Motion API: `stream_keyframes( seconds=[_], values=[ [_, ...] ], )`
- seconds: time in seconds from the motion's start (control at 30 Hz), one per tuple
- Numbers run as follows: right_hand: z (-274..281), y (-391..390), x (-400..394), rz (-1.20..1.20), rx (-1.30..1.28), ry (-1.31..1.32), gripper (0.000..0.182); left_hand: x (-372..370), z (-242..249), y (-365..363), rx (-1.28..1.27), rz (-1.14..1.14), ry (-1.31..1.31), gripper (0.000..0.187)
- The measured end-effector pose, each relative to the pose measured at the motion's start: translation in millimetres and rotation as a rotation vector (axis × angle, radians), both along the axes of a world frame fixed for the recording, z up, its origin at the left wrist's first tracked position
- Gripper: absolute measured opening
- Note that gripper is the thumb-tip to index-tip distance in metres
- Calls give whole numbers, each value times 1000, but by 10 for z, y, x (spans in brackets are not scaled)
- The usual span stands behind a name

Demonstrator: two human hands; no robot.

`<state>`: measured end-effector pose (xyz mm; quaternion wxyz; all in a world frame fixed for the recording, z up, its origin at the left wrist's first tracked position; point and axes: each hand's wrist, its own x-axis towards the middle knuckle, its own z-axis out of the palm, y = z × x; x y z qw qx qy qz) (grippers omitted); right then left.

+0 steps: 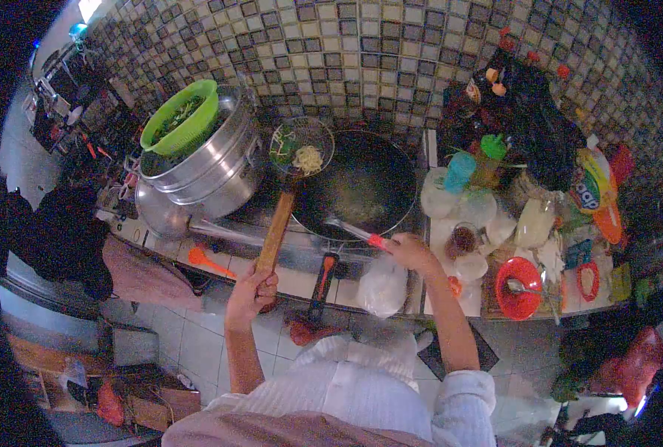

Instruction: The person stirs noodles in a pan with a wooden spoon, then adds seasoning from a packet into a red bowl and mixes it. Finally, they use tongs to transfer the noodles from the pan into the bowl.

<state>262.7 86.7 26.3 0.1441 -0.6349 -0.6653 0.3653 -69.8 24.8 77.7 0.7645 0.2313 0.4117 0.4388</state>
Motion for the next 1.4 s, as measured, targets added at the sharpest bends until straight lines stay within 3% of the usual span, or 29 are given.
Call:
stream_keyframes(
  seconds=[0.07, 0.1, 0.17, 0.37, 0.63, 0.93, 1.07, 1.17, 1.23, 1.27, 1.33, 1.4],
  values=[
    [11, -28, 26, -48, -236, 228, 39, 2, 22, 1, 1, 6, 36, 13],
    [-8, -36, 47, -48, -237, 227, 39, -3, 19, 2, 0, 6, 35, 13],
    [-31, -57, 74, -107, -451, 517, 36, -11, 9, 8, 18, 3, 48, 15],
    [9, -223, 104, -235, -512, 890, 28, 6, 26, -11, 25, 13, 46, 16],
    [342, -175, 300, -272, -335, 918, 28, 3, -99, 18, -7, -22, -9, 12],
    [1121, 117, 263, -368, -68, 853, 26, 70, 4, -72, 21, -6, -31, 12],
    [1214, 238, 257, -236, -67, 907, 26, 74, 82, -109, 7, -22, -57, 11],
    [1224, 272, 162, -238, -20, 840, 27, 95, 118, -111, 6, -57, -47, 11],
    [1186, 269, 86, -249, 121, 551, 29, 124, 142, -123, 0, -63, -38, 10],
    [1101, 282, 54, -251, 120, 550, 29, 136, 157, -126, -7, -71, -30, 10],
    [879, 285, 4, -162, 742, -222, 34, 180, 191, -131, -17, -76, -34, 10],
    [985, 142, -145, -199, 648, -340, 34, 191, 178, -123, -27, -82, -34, 10]
  ],
)
